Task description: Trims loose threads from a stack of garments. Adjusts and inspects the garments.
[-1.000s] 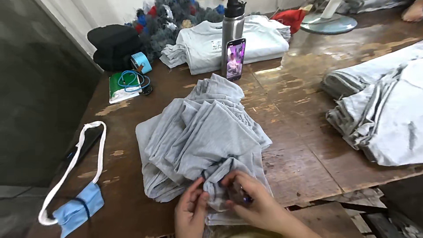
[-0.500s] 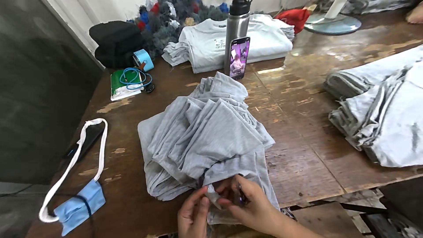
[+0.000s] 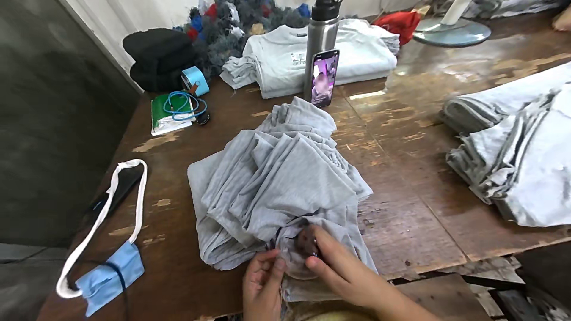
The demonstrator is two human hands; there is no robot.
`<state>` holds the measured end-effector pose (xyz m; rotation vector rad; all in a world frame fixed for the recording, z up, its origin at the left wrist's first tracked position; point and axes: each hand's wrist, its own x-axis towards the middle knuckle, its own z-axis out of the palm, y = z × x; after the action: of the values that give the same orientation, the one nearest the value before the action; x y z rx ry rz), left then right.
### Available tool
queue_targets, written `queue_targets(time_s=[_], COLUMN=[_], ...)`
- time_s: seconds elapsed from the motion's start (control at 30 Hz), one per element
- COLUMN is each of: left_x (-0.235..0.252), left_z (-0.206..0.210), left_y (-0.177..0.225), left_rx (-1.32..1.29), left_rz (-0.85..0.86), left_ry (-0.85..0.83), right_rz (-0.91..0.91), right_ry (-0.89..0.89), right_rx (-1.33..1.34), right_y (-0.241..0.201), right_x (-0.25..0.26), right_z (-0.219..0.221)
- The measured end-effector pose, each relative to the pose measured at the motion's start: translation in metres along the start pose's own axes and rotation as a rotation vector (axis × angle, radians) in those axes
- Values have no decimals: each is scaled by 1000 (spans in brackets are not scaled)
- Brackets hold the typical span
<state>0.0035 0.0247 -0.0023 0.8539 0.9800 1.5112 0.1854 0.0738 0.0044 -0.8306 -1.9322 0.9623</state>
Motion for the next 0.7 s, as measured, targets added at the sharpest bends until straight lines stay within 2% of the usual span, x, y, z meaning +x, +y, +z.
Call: queue_targets(time_s=[0.13, 0.33, 0.7], left_x=[-1, -8, -13], left_z=[-1, -1, -6], left_y=[-2, 5, 2], left_rx=[-1, 11, 144], left_rz=[21, 34, 149], left_ry=[32, 20, -97], right_rz=[2, -85, -121], right_ry=[-15, 65, 52], right_rx=[-217, -481, -604], right_y=[2, 3, -2], right_x=[-13, -22, -12], right_z=[0, 8, 18])
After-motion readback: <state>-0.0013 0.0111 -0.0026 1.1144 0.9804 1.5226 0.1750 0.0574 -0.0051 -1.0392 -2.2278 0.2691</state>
